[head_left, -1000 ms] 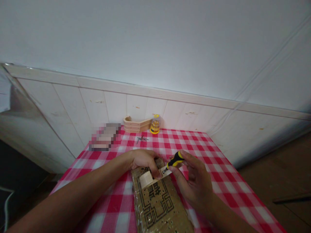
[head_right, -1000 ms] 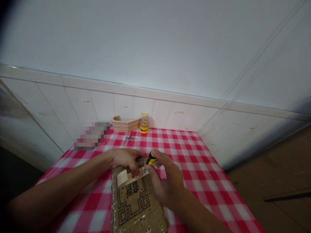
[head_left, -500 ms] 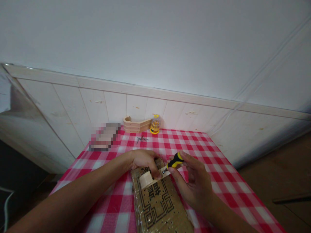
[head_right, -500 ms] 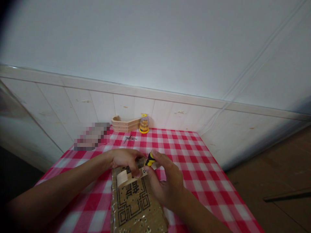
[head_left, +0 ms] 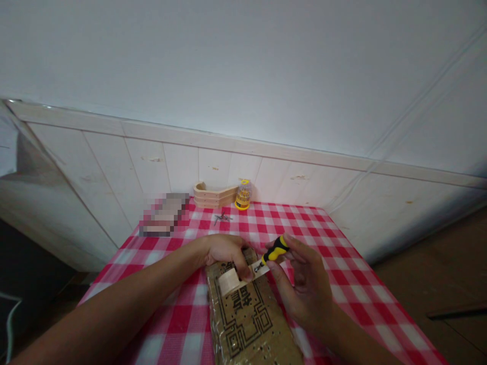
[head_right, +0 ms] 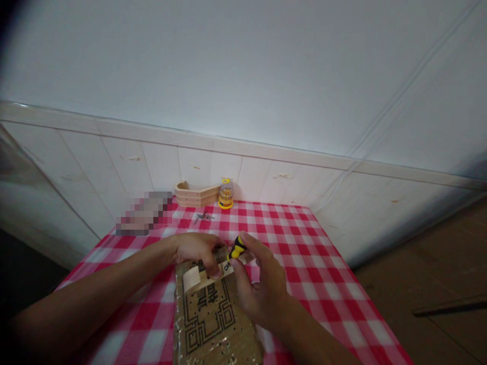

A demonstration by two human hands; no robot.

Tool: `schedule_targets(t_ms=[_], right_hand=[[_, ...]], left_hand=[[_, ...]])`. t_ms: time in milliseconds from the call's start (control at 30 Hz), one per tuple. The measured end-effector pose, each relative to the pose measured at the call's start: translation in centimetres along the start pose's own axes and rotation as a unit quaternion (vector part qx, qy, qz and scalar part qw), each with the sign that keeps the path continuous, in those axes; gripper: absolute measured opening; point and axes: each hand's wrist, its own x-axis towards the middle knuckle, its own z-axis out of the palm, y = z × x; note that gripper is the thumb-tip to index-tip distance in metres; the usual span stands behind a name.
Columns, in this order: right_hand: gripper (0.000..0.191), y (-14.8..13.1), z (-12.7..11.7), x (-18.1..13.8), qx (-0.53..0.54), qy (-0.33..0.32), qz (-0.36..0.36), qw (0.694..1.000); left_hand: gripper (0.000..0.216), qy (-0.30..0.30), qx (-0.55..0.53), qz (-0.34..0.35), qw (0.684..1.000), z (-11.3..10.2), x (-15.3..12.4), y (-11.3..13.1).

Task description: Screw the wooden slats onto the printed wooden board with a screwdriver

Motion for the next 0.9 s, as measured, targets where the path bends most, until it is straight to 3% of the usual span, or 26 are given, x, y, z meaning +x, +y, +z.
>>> schedule_targets(t_ms=[167,733,900], right_hand=[[0.066,0.15,-0.05,0.04,-0.001,-0.001,0.005,1.0],[0.07,-0.08,-0.01,0.04,-0.001,-0.008,-0.005,1.0],[0.075,-0.26,0.2,-0.4,0.012,-0.019,-0.012,1.0]], left_hand=[[0.036,-0.023,0.003,0.027,0.999,-0.23,-0.01,-0.16],[0.04,0.009,-0.011,-0.016,1.0,0.15,-0.15,0.23],[0.04,-0.01,-0.015,0.019,1.0,0.09,-0.07,0.04]])
